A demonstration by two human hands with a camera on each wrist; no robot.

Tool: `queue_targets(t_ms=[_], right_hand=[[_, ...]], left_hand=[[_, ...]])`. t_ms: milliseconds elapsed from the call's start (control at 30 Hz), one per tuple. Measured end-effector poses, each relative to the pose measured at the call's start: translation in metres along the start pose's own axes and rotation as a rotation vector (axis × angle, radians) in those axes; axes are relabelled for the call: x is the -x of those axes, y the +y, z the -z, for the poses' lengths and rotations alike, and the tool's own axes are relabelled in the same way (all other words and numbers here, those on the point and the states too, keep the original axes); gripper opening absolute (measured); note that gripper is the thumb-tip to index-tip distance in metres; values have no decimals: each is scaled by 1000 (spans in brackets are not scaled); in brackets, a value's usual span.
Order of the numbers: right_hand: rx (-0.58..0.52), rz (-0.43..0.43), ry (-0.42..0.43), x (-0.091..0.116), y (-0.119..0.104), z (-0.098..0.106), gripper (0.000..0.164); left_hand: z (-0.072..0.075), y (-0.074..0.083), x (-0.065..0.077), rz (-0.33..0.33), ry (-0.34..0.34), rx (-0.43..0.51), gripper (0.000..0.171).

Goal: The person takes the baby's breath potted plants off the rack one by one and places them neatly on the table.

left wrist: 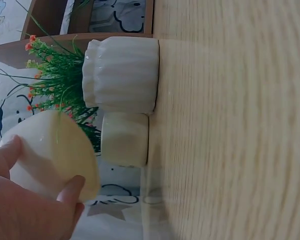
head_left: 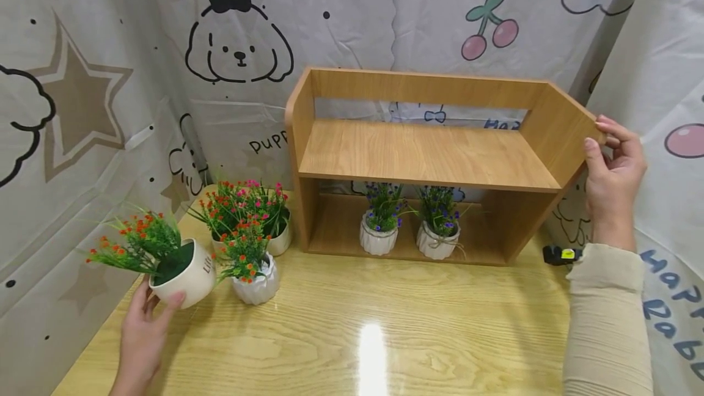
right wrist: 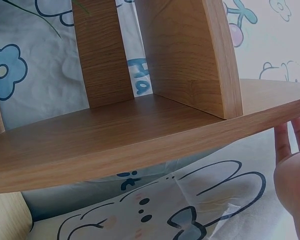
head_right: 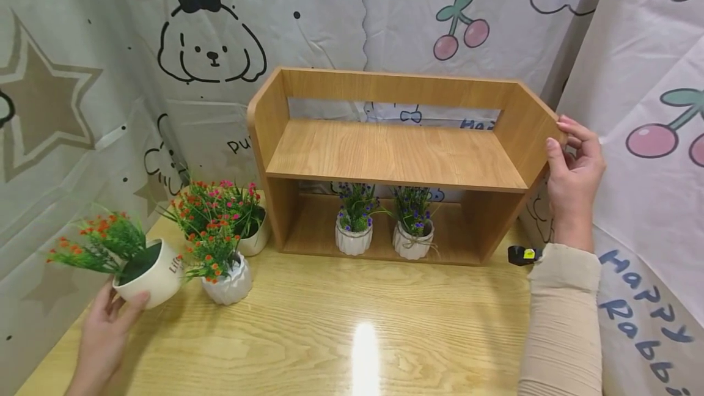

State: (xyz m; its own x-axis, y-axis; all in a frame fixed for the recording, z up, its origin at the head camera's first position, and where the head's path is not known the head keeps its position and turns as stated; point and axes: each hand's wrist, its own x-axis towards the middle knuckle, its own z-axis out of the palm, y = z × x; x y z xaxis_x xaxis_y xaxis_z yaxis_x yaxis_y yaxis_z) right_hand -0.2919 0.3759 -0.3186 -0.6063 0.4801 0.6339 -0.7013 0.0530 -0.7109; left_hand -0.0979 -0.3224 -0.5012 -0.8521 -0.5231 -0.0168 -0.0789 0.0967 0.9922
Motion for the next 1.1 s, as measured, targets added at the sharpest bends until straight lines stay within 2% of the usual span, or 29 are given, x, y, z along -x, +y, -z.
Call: queue_targets(t_ms=[233, 400, 767, 900, 1100], right_hand=[[-13, 9, -5, 0, 1, 0, 29], [-23, 20, -11, 0, 3, 0, 28], [7, 21, -23, 1, 4, -2, 29], [7, 15, -16, 0, 3, -1, 29], [12, 20, -11, 0, 2, 1, 29]], left_hand=[[-1, -8, -2, 91, -59, -71, 84], [-2, -10, -7, 116, -97, -124, 86], [-2, -16, -18, 183, -156, -179, 92], [-3, -16, -22, 178, -166, -191, 94], [-7, -15, -23, 119, -205, -215, 96]])
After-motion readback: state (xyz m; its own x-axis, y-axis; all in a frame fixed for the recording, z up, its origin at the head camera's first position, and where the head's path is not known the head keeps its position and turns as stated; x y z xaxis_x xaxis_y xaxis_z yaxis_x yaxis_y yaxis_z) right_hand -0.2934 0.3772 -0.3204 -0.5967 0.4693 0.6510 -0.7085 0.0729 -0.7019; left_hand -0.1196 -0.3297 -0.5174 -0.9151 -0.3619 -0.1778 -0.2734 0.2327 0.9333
